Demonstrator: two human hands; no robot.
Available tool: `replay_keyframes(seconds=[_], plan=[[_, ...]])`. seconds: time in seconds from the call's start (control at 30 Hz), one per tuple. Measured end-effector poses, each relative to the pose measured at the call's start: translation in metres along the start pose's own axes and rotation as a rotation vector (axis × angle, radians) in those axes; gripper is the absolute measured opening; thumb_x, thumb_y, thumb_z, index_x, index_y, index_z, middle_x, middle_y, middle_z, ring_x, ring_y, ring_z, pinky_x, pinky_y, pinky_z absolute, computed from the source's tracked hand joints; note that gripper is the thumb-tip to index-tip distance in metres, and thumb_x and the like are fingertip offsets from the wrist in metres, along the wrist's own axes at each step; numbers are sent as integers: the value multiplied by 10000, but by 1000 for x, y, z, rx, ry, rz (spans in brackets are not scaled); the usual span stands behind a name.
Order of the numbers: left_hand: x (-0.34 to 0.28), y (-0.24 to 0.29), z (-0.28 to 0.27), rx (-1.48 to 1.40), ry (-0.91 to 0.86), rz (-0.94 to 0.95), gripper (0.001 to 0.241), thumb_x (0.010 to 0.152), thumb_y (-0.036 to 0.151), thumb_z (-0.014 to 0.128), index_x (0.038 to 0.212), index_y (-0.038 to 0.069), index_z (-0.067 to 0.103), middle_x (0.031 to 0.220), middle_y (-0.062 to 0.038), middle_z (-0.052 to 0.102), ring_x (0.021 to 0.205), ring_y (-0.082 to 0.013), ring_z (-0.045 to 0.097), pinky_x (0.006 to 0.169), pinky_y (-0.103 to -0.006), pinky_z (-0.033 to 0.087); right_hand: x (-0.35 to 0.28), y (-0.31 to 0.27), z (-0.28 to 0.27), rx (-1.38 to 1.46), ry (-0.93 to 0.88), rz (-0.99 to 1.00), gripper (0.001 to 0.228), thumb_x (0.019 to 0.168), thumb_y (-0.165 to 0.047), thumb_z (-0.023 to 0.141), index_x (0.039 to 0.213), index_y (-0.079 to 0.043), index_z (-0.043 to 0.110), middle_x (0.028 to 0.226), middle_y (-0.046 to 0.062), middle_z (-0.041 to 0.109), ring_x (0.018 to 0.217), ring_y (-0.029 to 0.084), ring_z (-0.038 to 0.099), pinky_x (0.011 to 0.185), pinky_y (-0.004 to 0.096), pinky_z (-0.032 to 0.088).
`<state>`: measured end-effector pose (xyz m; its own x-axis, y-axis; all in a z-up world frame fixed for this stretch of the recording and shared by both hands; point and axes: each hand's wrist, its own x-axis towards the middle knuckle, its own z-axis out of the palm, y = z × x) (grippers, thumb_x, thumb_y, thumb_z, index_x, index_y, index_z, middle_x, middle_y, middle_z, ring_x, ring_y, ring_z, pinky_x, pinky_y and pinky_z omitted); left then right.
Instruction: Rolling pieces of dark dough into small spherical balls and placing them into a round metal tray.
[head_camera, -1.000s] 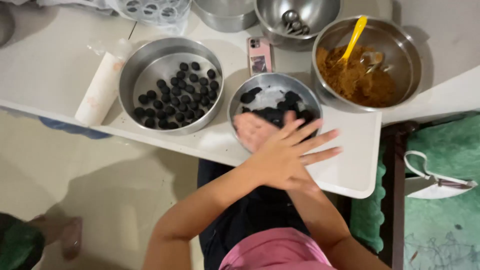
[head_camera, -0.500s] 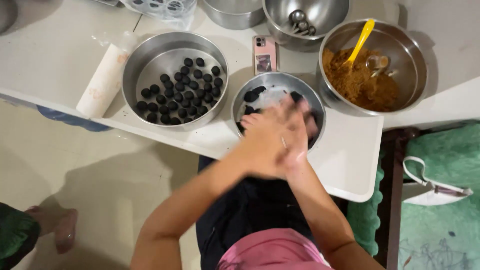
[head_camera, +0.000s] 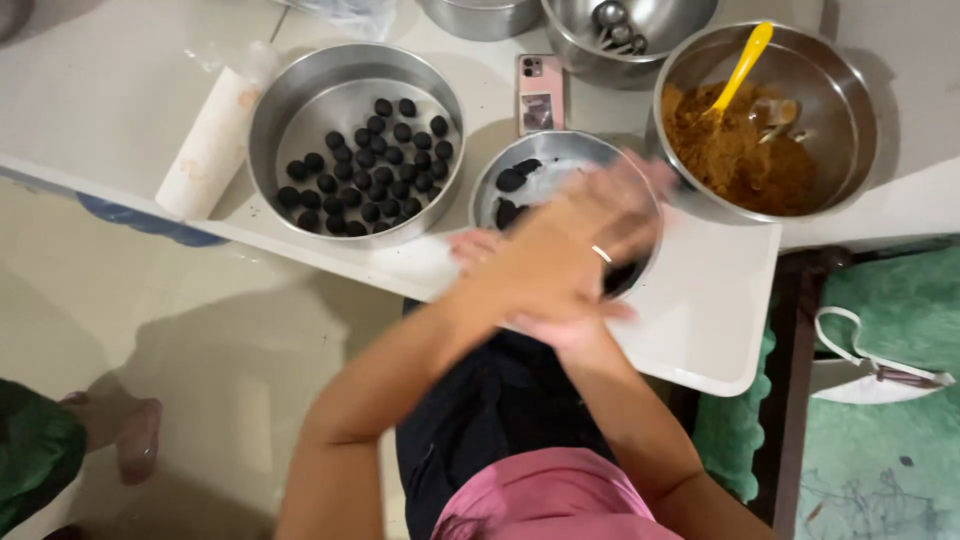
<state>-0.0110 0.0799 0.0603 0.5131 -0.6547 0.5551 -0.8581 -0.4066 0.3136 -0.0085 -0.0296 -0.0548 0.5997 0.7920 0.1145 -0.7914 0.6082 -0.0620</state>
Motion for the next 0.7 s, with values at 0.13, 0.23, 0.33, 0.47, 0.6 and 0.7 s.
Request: replay_keyframes(seconds=[0.13,0.23,0.33,0.47,0.6,0.7], plan=[[-16,19,23,-77,-87,-93,1027,858,650,681,1651,152,260,1703,-174,228,1606,-364,232,1327,-552,162,-2,-4,39,-105,66,-50,1302,846,-818,534,1599,144,84,1705,280,166,1586,407,205,1287,490,173],[7,43,11,-180,-174,-2,985,861,682,618,1638,180,280,1711,-128,218,1626,-297,215,1359,-520,143,-1,8,53,-191,135,-85,1296,868,-822,513,1613,147,82,1724,268,173,1605,400,178,1296,479,159],[10,40,1,-20,-211,61,987,852,770,573,1600,186,302,1708,-160,209,1618,-331,200,1343,-526,133,-5,18,59,-206,137,86,1296,878,-861,456,1615,138,83,1702,305,157,1578,440,182,1303,493,146],[0,36,5,114,-259,-49,915,894,693,569,1589,152,324,1723,-156,265,1627,-325,253,1333,-442,214,-13,-4,76,-457,200,-58,1276,860,-881,364,1618,112,99,1724,264,144,1599,410,161,1295,485,132],[7,20,12,-62,-87,-32,1052,927,651,570,1688,12,223,1743,-147,262,1610,-292,321,1325,-405,261,-3,15,-46,-158,-178,78,1276,893,-944,240,1649,77,112,1739,270,155,1613,445,148,1330,505,141],[8,21,7,15,-106,-105,1065,906,634,583,1700,21,224,1738,-137,271,1585,-275,339,1322,-378,274,-12,1,-1,-223,-132,-5,1232,914,-896,256,1655,78,117,1747,255,162,1628,412,140,1330,484,140]])
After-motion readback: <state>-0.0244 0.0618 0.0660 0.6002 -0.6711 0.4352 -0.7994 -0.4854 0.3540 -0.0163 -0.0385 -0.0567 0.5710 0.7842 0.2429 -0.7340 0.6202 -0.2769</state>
